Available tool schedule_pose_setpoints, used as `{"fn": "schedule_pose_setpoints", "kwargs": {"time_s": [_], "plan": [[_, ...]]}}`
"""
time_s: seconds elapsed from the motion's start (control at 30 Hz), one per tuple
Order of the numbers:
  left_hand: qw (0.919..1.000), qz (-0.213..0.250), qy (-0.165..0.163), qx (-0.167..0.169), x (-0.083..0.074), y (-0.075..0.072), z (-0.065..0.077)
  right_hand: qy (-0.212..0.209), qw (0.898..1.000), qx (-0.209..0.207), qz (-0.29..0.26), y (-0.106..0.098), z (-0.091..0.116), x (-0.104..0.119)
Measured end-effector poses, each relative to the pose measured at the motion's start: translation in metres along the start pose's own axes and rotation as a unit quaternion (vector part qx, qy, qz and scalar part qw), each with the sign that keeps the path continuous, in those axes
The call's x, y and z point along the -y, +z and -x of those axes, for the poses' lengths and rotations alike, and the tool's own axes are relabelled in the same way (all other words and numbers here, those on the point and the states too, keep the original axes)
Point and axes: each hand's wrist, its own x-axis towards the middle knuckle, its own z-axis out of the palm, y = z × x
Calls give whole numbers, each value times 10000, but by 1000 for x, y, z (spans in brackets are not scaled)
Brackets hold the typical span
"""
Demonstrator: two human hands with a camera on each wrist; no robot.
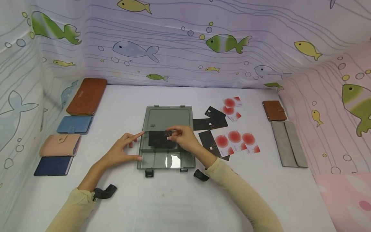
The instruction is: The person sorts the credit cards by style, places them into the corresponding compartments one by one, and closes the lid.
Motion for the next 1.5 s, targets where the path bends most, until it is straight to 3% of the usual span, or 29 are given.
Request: {"fn": "schedule_pose_setpoints", "kwargs": {"time_s": [0.4, 0.87, 1.2, 1.5], "plan": [[10000, -32, 63, 14, -2, 1, -1, 204, 9990, -18, 386, 27, -12, -1], [9999, -45, 95, -38, -1, 2, -1, 441, 9893, -509, 1293, 44, -14, 5], [10000, 0, 49, -32, -1, 1, 0, 74, 9656, -576, 2534, 50, -8, 8], [9999, -71, 63, -72, 0, 1, 1, -194, 9318, -261, 3616, 53, -5, 15]]}}
